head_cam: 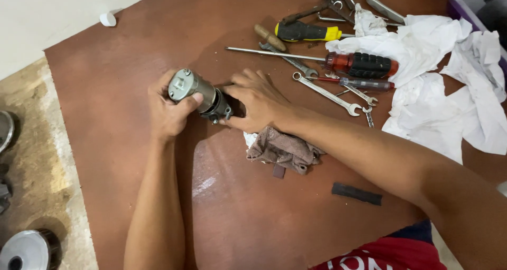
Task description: Disassembling and reassembling a small electric starter motor on a workshop workbench.
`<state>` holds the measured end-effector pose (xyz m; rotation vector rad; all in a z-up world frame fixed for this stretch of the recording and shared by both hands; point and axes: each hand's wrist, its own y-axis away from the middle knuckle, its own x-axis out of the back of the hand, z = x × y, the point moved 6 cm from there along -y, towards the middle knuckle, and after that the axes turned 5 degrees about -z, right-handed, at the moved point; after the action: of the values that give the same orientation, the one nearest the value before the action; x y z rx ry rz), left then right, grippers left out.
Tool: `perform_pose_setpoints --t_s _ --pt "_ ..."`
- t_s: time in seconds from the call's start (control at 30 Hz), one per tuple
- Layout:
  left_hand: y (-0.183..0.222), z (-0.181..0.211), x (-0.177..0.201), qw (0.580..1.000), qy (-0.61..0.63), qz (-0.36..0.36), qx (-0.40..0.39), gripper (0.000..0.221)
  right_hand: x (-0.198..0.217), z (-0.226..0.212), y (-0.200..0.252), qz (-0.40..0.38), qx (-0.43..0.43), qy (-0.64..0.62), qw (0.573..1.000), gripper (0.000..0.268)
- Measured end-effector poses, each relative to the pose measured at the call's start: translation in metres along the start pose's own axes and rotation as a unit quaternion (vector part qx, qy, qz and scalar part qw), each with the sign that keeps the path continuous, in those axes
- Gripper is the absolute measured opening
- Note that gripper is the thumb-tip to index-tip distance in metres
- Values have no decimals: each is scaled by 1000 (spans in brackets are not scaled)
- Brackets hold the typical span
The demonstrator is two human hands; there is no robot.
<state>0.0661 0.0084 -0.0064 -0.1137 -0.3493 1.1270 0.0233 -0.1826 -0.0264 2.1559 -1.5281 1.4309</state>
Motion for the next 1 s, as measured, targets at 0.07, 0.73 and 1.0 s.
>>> perform_pose_setpoints --t_s 0.07,0.73,1.0 --pt "0 -1 2 1000 -5 4 -4 34 0 1 0 -2 0 -3 1000 65" --pt "-1 -10 6 999 -38 32 1 25 159 45 26 5 -33 97 995 22" --pt "-1 2 -2 1000 -25 18 -4 26 146 55 55 -186 -221 183 940 23"
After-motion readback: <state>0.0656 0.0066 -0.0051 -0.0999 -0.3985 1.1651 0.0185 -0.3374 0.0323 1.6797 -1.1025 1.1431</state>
